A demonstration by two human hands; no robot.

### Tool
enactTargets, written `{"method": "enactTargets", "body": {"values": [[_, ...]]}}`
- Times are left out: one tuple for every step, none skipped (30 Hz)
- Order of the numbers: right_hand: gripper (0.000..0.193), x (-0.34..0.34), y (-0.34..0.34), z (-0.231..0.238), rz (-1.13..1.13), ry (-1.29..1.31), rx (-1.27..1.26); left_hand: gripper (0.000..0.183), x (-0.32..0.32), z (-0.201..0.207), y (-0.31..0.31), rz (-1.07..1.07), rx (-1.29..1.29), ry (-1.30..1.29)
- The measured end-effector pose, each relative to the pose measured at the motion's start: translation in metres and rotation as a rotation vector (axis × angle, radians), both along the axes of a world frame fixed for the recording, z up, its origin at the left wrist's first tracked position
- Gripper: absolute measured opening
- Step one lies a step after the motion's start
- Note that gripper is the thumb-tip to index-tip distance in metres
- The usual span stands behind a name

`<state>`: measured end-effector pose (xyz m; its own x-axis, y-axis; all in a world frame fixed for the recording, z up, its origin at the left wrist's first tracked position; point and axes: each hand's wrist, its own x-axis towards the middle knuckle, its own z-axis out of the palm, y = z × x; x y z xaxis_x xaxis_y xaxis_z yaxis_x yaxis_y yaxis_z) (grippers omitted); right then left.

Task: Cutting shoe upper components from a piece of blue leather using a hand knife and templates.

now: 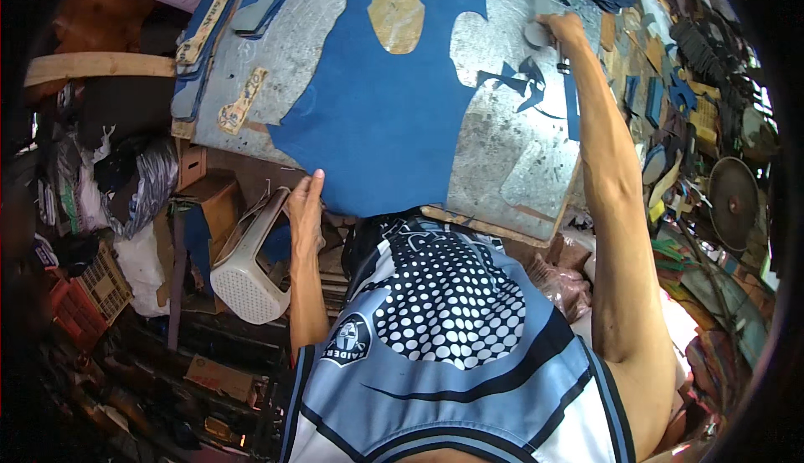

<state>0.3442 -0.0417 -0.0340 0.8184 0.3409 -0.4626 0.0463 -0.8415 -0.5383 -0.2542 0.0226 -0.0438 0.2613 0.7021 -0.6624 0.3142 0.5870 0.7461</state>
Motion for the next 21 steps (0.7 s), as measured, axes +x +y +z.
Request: {"method": "enactTargets", "body": {"values": [[0.027,-0.010,-0.007,0.012,-0.025,-0.064,0.157,0.042,-0.006,0.003,0.005,-0.108,-0.128,0.053],[0.025,-0.020,-0.020,0.022,-0.059,-0.135,0.306,0.038,0.021,0.046,0.007,-0.033,-0.178,-0.009],[0.025,-0.034,-0.027,0.031,-0.059,-0.139,0.311,0.038,0.018,0.048,0.011,-0.033,-0.174,-0.012],[0.026,-0.051,-0.034,0.039,-0.100,-0.088,0.411,0.037,0.014,0.049,0.018,-0.116,-0.202,-0.045],[0.028,-0.069,-0.041,0.047,-0.144,-0.039,0.511,0.037,0.011,0.048,0.024,-0.204,-0.231,-0.079],[0.031,-0.088,-0.050,0.050,-0.156,0.016,0.524,0.037,0.012,0.047,0.029,-0.220,-0.232,-0.088],[0.033,-0.111,-0.059,0.050,-0.170,0.070,0.538,0.036,0.013,0.047,0.033,-0.213,-0.213,-0.080],[0.033,-0.139,-0.065,0.054,-0.127,0.176,0.561,0.035,0.016,0.047,0.037,-0.204,-0.194,-0.075],[0.033,-0.167,-0.068,0.058,-0.086,0.279,0.584,0.034,0.020,0.047,0.040,-0.199,-0.175,-0.072],[0.029,-0.194,-0.072,0.056,-0.151,0.351,0.568,0.034,0.023,0.048,0.041,-0.196,-0.174,-0.038],[0.026,-0.218,-0.074,0.052,-0.215,0.426,0.555,0.033,0.022,0.048,0.044,-0.193,-0.189,-0.048],[0.022,-0.236,-0.074,0.052,-0.208,0.494,0.573,0.030,0.018,0.045,0.044,-0.168,-0.181,-0.051],[0.018,-0.248,-0.074,0.049,-0.199,0.564,0.592,0.029,0.017,0.041,0.043,-0.142,-0.172,-0.054],[0.015,-0.253,-0.079,0.037,-0.158,0.525,0.550,0.029,0.024,0.048,0.040,-0.164,-0.171,-0.061],[0.012,-0.260,-0.075,0.036,-0.113,0.493,0.507,0.032,0.033,0.058,0.036,-0.163,-0.054,-0.164],[0.016,-0.264,-0.076,0.039,-0.072,0.437,0.466,0.037,0.037,0.064,0.035,-0.158,0.062,-0.266],[0.016,-0.267,-0.076,0.046,-0.077,0.435,0.471,0.037,0.035,0.064,0.038,-0.164,0.065,-0.267],[0.019,-0.269,-0.077,0.050,-0.085,0.350,0.439,0.044,0.031,0.064,0.043,-0.293,0.180,-0.196],[0.024,-0.271,-0.077,0.052,-0.093,0.266,0.406,0.051,0.027,0.063,0.049,-0.420,0.294,-0.124],[0.034,-0.271,-0.080,0.050,-0.144,0.217,0.421,0.051,0.023,0.059,0.052,-0.419,0.295,-0.122],[0.034,-0.270,-0.084,0.049,-0.144,0.218,0.421,0.054,0.020,0.054,0.056,-0.369,0.308,-0.173]]}}
